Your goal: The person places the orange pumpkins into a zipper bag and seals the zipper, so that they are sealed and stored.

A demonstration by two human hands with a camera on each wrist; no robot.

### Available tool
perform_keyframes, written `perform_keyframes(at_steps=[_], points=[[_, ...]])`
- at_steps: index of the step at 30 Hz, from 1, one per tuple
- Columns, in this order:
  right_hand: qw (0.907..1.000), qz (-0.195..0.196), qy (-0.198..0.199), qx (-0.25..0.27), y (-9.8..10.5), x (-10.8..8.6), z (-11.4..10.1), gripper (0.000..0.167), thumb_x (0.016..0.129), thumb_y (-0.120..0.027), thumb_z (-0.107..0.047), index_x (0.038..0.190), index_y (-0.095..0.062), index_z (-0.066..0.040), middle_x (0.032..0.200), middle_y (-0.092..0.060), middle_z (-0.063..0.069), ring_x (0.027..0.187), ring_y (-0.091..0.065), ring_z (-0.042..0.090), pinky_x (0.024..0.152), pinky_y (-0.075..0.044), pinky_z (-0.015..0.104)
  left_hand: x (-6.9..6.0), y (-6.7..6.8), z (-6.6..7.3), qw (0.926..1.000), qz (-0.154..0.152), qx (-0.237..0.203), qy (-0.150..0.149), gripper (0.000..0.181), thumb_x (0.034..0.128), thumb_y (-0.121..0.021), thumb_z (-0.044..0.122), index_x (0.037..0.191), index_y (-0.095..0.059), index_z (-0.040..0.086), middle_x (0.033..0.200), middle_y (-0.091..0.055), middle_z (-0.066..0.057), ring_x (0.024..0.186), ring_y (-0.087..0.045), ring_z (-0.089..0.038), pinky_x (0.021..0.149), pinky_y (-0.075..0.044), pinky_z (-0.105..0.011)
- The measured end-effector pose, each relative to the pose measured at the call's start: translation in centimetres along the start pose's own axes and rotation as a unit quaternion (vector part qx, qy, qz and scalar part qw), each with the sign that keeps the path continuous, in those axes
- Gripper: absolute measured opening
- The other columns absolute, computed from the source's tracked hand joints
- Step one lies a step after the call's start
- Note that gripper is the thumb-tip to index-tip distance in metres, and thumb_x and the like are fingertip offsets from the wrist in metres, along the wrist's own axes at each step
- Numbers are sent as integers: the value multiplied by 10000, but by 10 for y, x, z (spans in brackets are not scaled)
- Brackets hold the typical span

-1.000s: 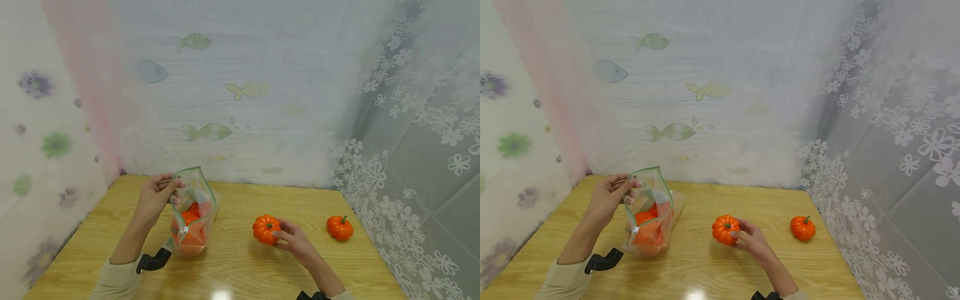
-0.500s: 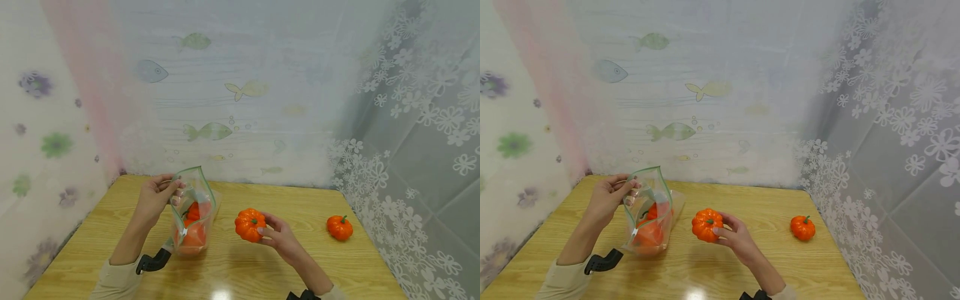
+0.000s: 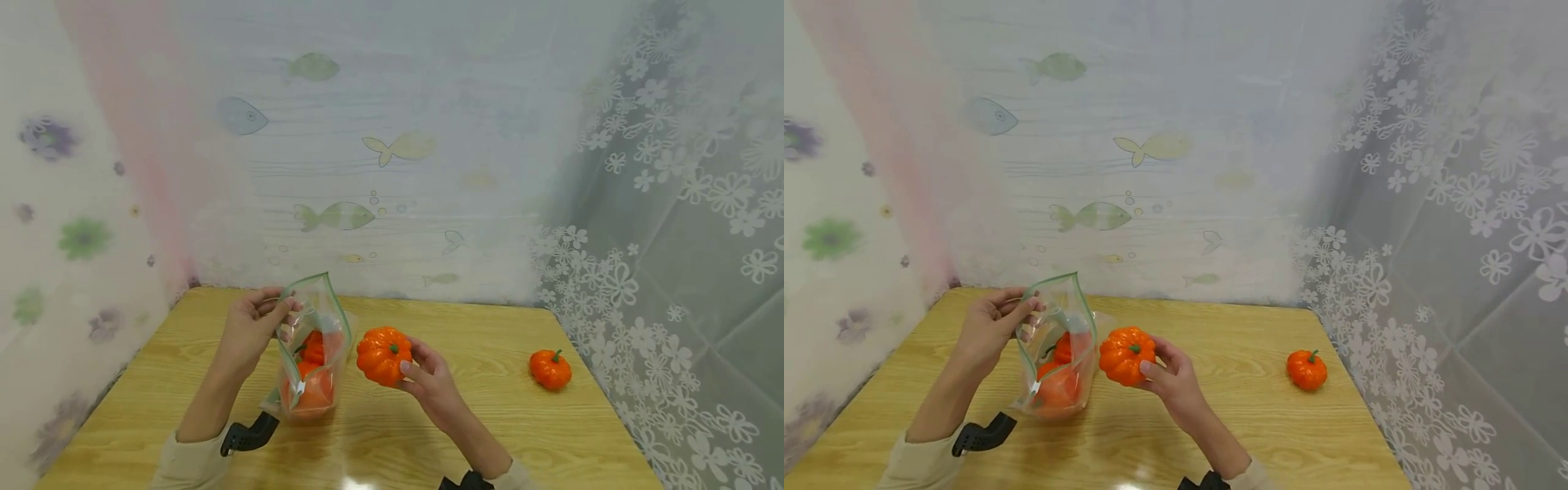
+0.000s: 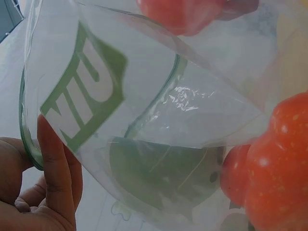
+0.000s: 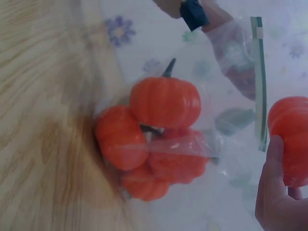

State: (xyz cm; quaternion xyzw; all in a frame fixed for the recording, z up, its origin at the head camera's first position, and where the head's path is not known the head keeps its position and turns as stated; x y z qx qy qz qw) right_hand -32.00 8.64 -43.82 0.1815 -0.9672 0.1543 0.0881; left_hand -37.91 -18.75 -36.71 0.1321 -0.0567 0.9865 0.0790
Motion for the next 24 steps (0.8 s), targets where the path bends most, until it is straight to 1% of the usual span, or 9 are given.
perform_keyframes(at_steps=[3,8,13,16,21,24], points=[[9997,-2,250,73,-10,4,-4,484,1022,-620,-156,1455,-451,-20,1367,-529,52,1201,-619,190,949,-590,366,-3,-3,1,10000,-29,-12,28,324,1025,-631,127,1240,-571,-108,897,-752,37,712,-667,-81,544,-582,-231],[9986,-31,516,127,-28,12,-16,539,1011,-633,-153,1470,-420,34,1368,-535,66,1203,-615,197,940,-593,354,-5,-7,2,10000,-74,-35,17,305,1025,-630,122,1231,-573,-96,894,-753,38,701,-664,-76,538,-583,-234],[9983,-162,512,217,-47,22,-26,604,1002,-657,-185,1480,-386,68,1364,-528,67,1205,-608,197,931,-596,344,-5,-10,5,9999,-117,-36,-81,300,1025,-628,114,1227,-572,-102,891,-755,41,695,-664,-83,529,-584,-240],[9982,-228,453,326,-58,28,-30,652,992,-679,-214,1491,-372,71,1369,-526,60,1208,-607,193,929,-596,339,-5,-11,6,9998,-141,-66,-113,304,1023,-632,114,1223,-571,-107,892,-756,41,690,-664,-85,527,-586,-245],[9974,-361,402,471,-71,35,-29,691,982,-697,-242,1495,-361,78,1368,-522,55,1199,-607,185,924,-597,324,-7,-14,6,9998,-153,-33,-116,318,1022,-633,112,1218,-568,-131,894,-756,39,694,-665,-91,535,-593,-255],[9971,-391,445,470,-76,40,-27,680,984,-693,-233,1487,-363,82,1369,-516,62,1201,-599,193,922,-597,323,-8,-15,5,9999,-98,3,-119,331,1022,-634,114,1220,-566,-142,894,-752,39,700,-665,-93,537,-593,-253]])
Point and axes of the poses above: each hand's wrist, its own x-axis towards the middle knuckle, its own y-axis out of the back of the hand, z = x × y, the point moved 8 cm from there along x, towards the middle knuckle
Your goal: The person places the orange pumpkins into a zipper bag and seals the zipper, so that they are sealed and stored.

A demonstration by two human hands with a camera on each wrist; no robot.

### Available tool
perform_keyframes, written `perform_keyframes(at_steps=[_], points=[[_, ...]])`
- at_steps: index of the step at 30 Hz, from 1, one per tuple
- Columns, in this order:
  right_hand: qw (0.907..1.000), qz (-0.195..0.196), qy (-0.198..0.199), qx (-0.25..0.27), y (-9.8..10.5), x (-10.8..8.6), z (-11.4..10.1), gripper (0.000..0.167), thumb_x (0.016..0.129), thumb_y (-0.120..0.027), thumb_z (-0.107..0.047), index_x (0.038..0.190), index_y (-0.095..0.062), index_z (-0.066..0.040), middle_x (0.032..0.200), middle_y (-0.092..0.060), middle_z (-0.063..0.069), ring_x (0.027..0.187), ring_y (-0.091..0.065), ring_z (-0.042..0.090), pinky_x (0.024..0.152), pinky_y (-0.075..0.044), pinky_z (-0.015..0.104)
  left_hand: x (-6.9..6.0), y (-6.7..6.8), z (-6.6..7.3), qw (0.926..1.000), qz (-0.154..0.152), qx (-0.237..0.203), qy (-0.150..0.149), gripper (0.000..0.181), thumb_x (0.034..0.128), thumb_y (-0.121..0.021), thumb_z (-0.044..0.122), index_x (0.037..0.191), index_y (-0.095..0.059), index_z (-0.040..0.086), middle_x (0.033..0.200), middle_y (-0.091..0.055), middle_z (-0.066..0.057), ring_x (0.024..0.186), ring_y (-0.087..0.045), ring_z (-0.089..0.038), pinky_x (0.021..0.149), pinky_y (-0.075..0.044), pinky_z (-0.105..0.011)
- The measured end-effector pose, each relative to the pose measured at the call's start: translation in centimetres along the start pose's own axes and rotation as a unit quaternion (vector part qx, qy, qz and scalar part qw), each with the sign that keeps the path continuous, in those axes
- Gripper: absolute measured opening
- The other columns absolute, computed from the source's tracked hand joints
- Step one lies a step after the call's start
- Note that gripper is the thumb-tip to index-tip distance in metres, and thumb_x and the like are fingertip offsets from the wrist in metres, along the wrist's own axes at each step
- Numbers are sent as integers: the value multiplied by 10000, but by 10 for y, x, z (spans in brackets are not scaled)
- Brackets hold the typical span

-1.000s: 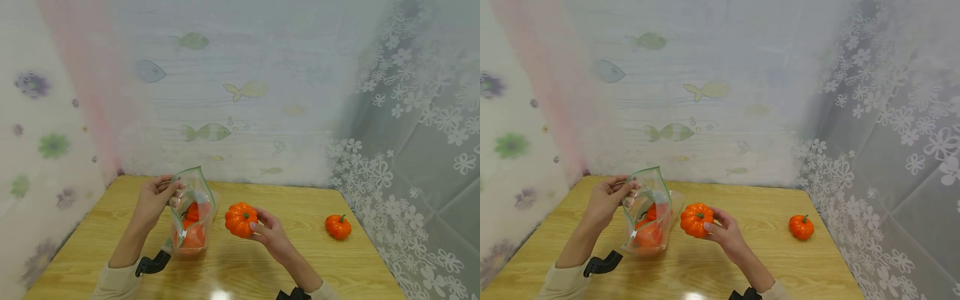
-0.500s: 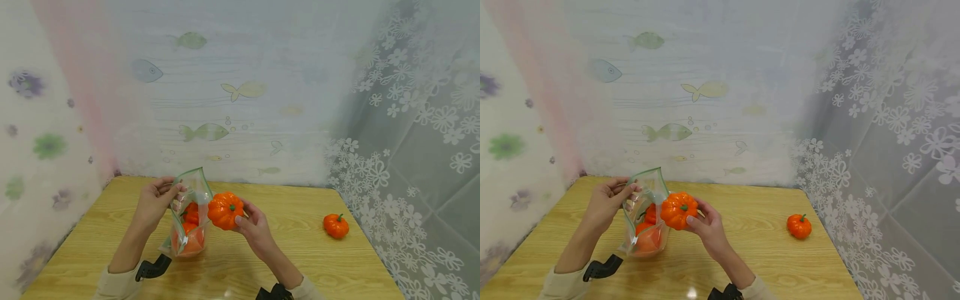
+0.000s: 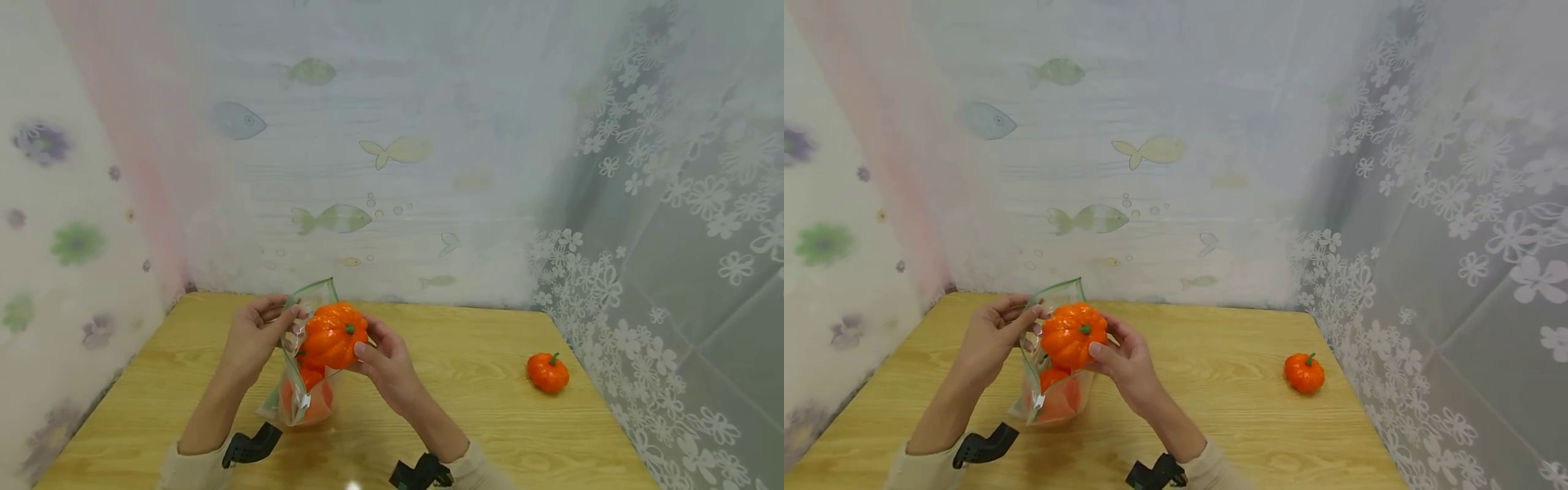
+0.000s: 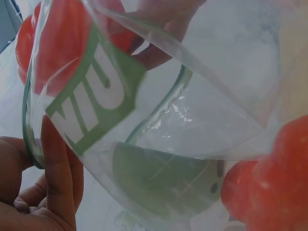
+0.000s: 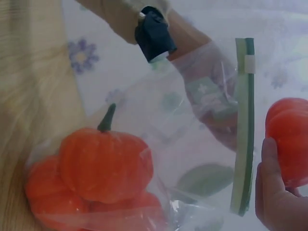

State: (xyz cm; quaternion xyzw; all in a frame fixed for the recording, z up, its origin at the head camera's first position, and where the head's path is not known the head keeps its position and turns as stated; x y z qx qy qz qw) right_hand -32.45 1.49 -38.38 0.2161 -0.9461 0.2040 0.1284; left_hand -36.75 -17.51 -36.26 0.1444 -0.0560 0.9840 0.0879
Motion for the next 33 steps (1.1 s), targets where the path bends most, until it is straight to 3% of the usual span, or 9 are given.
perform_keyframes(at_steps=[7,14,21,27,33], points=[[9997,7,-151,-216,-1,2,14,671,968,-715,-213,1484,-391,66,1372,-522,77,1194,-608,192,908,-602,320,-3,0,-2,9998,116,121,75,336,1023,-635,123,1222,-569,-140,892,-744,69,720,-655,-76,532,-584,-238],[9939,165,-540,-946,4,-3,20,624,962,-718,-173,1490,-435,1,1388,-522,135,1186,-611,195,890,-606,309,-4,2,0,9983,128,549,128,339,1035,-622,163,1237,-580,-107,896,-749,111,740,-661,-74,566,-580,-232],[9665,596,-915,-2322,5,-5,25,533,957,-726,-193,1442,-530,-93,1340,-546,110,1113,-611,222,838,-615,309,-2,-5,1,9965,-93,817,129,337,1036,-622,162,1230,-607,-113,903,-735,125,733,-653,-64,602,-573,-223],[9467,718,-1072,-2950,1,-3,23,550,947,-747,-263,1438,-542,-122,1335,-550,80,1108,-591,229,808,-613,318,-1,-9,1,9968,-166,780,46,312,1037,-612,125,1218,-611,-129,902,-734,120,717,-644,-64,592,-572,-218],[9259,787,-953,-3570,-2,0,18,573,920,-779,-253,1420,-552,-90,1323,-574,87,1091,-581,236,795,-605,308,-1,-10,3,9972,-193,716,16,311,1030,-625,133,1197,-610,-130,893,-738,108,697,-639,-70,583,-573,-223]])
Point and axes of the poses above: each hand's wrist, its own x-axis towards the middle knuckle, its own y-axis out of the back of the hand, z = x × y, the point moved 8 cm from there along x, towards the middle knuckle
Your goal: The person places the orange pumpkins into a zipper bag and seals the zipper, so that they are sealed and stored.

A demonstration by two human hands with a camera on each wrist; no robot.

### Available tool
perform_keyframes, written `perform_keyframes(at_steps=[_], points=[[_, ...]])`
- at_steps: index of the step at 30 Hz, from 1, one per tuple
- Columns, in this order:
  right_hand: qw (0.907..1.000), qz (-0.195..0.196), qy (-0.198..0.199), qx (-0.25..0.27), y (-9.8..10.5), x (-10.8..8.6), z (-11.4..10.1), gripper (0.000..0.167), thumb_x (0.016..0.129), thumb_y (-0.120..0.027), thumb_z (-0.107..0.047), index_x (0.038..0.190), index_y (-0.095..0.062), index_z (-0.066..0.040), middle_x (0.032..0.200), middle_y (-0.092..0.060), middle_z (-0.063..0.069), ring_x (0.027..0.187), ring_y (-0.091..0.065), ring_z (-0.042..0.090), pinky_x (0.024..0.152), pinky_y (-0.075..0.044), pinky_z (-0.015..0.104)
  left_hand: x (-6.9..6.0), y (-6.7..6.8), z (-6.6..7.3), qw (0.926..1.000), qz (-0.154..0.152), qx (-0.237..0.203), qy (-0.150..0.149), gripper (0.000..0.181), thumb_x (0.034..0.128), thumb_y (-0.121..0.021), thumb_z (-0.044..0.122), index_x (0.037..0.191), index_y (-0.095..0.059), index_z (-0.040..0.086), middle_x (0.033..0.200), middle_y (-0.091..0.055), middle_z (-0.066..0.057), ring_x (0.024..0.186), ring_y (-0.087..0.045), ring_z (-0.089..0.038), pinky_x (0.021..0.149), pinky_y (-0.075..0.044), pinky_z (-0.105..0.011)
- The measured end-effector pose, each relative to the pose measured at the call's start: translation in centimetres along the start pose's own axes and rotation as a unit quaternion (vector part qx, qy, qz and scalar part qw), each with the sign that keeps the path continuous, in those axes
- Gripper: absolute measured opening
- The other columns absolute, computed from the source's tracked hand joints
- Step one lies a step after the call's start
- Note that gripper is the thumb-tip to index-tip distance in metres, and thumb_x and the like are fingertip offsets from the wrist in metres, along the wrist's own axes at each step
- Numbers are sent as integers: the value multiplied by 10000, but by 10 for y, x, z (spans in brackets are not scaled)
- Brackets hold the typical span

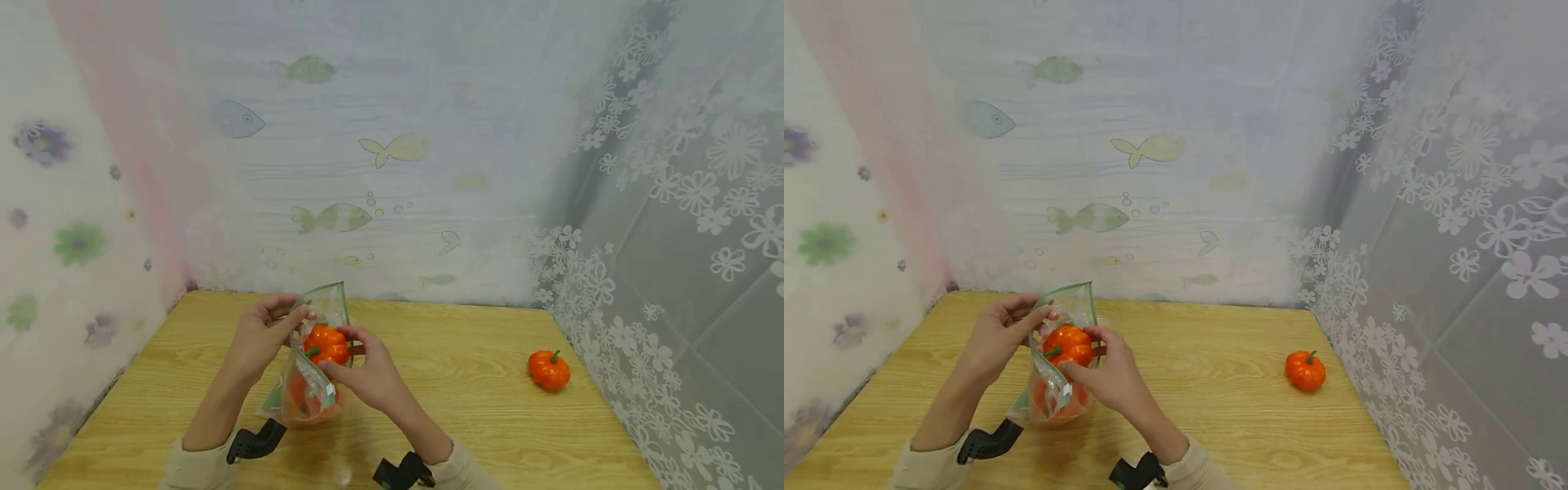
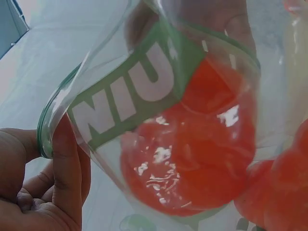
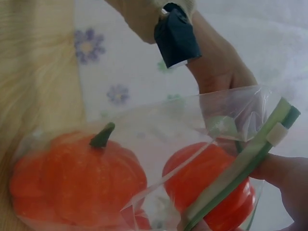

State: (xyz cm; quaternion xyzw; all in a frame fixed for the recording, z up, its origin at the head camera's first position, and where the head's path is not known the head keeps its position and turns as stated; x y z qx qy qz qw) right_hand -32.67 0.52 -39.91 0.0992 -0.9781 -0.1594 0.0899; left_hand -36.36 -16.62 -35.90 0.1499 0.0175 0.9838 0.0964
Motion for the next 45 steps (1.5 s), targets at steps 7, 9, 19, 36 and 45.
perform_keyframes(at_steps=[7,9,19,36,45], points=[[9992,75,162,-370,-2,3,-7,566,900,-790,-177,1391,-552,-29,1298,-582,118,1046,-591,233,795,-608,282,2,1,0,9999,-105,-89,-21,323,1035,-613,117,1220,-597,-147,897,-742,112,686,-642,-65,580,-571,-218],[9988,12,225,-426,-3,4,-8,564,898,-790,-173,1386,-554,-15,1277,-585,121,1024,-597,227,790,-605,271,2,1,0,9999,-126,-97,-39,329,1035,-613,122,1224,-597,-148,897,-744,107,686,-648,-65,580,-572,-218],[9993,-318,112,-186,-11,9,-5,530,921,-772,-220,1391,-575,-78,1305,-573,79,1010,-586,198,726,-596,254,1,4,-2,9998,-72,-198,-29,313,1035,-612,113,1208,-599,-147,893,-743,97,680,-648,-71,548,-541,-198],[9979,-334,340,-446,-18,13,-10,478,936,-769,-229,1363,-605,-89,1278,-573,81,989,-605,160,698,-596,226,-1,11,-3,9998,11,-193,1,329,1032,-624,139,1217,-598,-132,901,-746,85,680,-648,-81,560,-556,-211],[9971,-29,705,275,6,7,-9,431,1020,-652,-236,1403,-564,-58,1423,-543,123,1157,-611,270,839,-601,268,-3,21,-5,9995,157,-220,137,366,1034,-624,161,1255,-569,-125,903,-748,93,689,-651,-87,568,-557,-218]])
Point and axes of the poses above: each hand's wrist, its own x-axis towards the middle knuckle, its own y-axis out of the back of the hand, z = x × y, the point moved 8 cm from there along x, towards the middle knuckle
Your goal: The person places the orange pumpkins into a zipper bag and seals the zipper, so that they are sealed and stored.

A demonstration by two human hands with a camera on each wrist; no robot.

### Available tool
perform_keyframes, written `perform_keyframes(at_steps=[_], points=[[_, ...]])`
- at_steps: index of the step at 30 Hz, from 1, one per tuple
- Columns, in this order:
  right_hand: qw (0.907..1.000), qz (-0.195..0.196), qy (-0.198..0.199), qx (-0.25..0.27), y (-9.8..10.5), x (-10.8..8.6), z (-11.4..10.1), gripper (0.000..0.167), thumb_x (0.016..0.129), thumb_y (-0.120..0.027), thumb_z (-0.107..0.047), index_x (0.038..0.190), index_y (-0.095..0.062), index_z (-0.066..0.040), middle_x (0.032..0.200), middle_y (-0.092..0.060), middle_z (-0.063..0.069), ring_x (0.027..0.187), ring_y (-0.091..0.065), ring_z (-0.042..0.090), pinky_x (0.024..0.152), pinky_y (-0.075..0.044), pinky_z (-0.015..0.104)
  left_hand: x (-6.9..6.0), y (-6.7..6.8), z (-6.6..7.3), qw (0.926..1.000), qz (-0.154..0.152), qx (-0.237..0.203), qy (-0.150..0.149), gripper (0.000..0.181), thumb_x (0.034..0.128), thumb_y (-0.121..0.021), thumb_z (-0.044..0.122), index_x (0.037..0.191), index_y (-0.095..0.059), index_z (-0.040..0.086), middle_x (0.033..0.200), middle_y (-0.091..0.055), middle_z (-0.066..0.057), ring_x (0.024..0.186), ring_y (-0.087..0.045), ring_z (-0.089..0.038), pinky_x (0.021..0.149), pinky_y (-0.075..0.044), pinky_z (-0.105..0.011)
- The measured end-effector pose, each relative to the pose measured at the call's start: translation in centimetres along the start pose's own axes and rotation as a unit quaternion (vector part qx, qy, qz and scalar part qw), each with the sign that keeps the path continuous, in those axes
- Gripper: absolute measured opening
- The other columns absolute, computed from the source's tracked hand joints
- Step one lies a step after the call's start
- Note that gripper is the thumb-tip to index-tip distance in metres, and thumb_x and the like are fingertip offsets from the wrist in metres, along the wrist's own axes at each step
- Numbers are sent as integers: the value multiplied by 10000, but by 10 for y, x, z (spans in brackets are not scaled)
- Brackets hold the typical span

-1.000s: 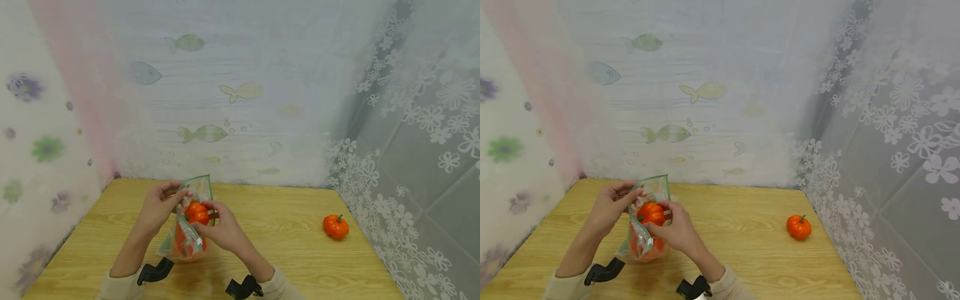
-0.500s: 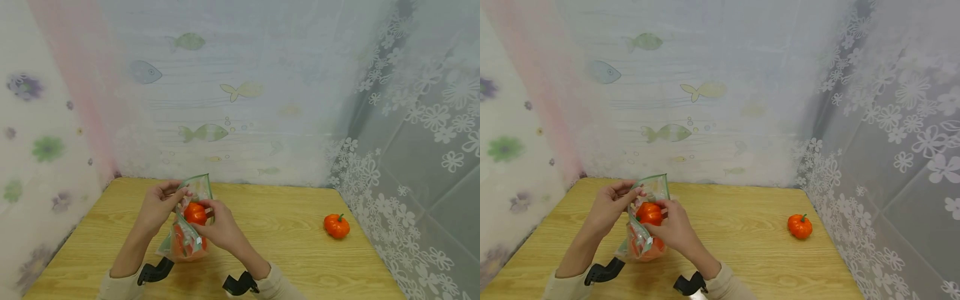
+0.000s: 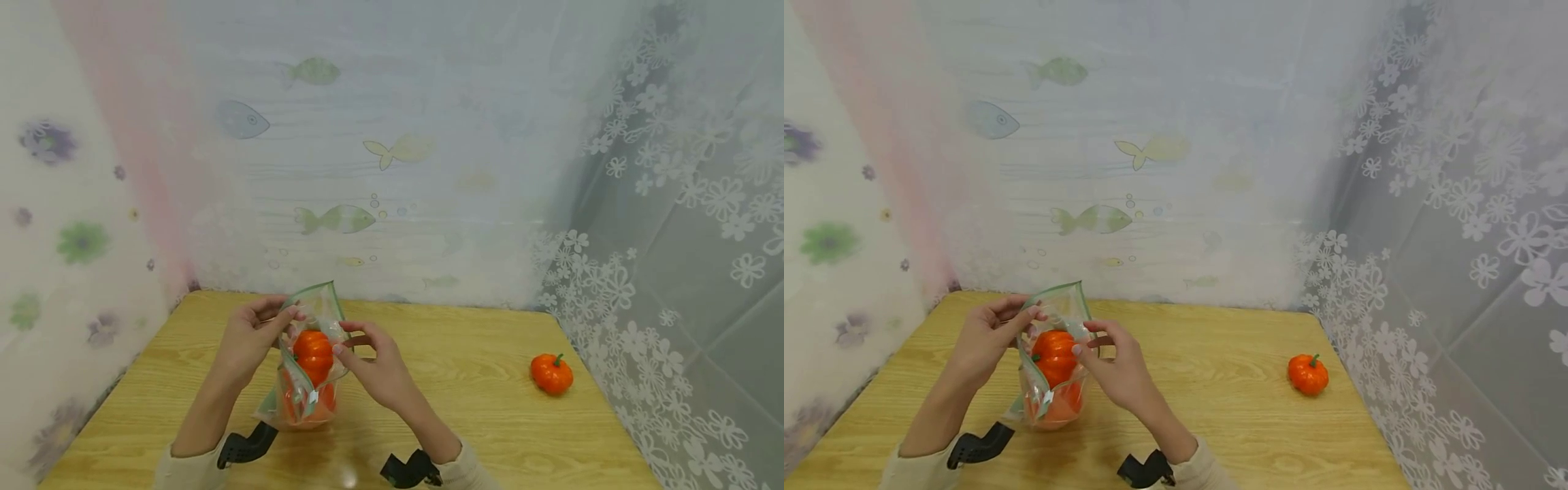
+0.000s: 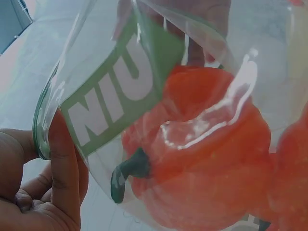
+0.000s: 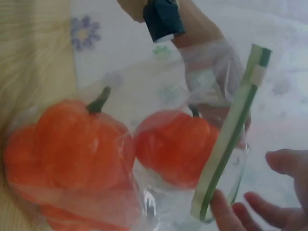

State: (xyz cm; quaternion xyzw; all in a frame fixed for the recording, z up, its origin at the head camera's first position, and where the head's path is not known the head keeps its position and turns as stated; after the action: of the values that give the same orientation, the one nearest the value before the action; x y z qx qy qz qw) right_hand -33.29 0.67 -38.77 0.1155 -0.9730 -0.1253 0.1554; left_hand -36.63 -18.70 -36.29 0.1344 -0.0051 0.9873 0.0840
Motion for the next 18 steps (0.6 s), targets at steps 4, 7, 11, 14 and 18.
perform_keyframes(at_steps=[4,7,11,14,18], points=[[9977,242,386,495,16,-5,-1,374,1040,-603,-134,1389,-555,-10,1409,-526,169,1164,-595,335,881,-615,351,1,2,0,10000,64,17,10,368,1046,-606,181,1258,-567,-117,893,-741,97,690,-650,-89,555,-544,-226],[9949,558,583,610,32,-11,4,329,1043,-581,-91,1356,-569,9,1373,-539,184,1131,-614,277,884,-613,374,2,2,-2,9999,160,14,33,375,1053,-594,215,1246,-579,-107,879,-738,99,685,-654,-89,544,-538,-230],[9927,912,465,630,54,-20,29,281,1047,-564,-75,1311,-600,11,1331,-571,185,1070,-632,146,891,-602,344,3,4,-2,9997,246,-30,40,385,1053,-593,248,1229,-592,-95,868,-738,97,674,-657,-93,543,-538,-231],[9921,1074,254,595,70,-28,56,266,1046,-565,-75,1291,-615,17,1303,-586,190,1041,-637,113,904,-596,351,2,3,-1,9997,225,-34,28,380,1053,-592,245,1226,-592,-94,872,-739,95,668,-657,-95,545,-540,-230],[9912,1278,-21,346,93,-42,87,255,1047,-572,-90,1269,-633,18,1252,-613,189,1000,-642,114,884,-598,327,1,2,0,9998,180,-48,27,376,1057,-583,236,1227,-583,-99,877,-740,92,667,-661,-93,549,-549,-230]])
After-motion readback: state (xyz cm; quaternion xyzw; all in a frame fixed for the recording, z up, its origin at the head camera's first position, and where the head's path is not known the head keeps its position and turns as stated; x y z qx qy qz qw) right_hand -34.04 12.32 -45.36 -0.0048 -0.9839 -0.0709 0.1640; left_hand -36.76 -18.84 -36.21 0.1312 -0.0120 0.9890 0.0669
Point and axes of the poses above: each hand's wrist, its own x-axis towards the middle knuckle, its own y-axis out of the back of the hand, z = x × y, the point moved 8 cm from there along x, towards the middle knuckle
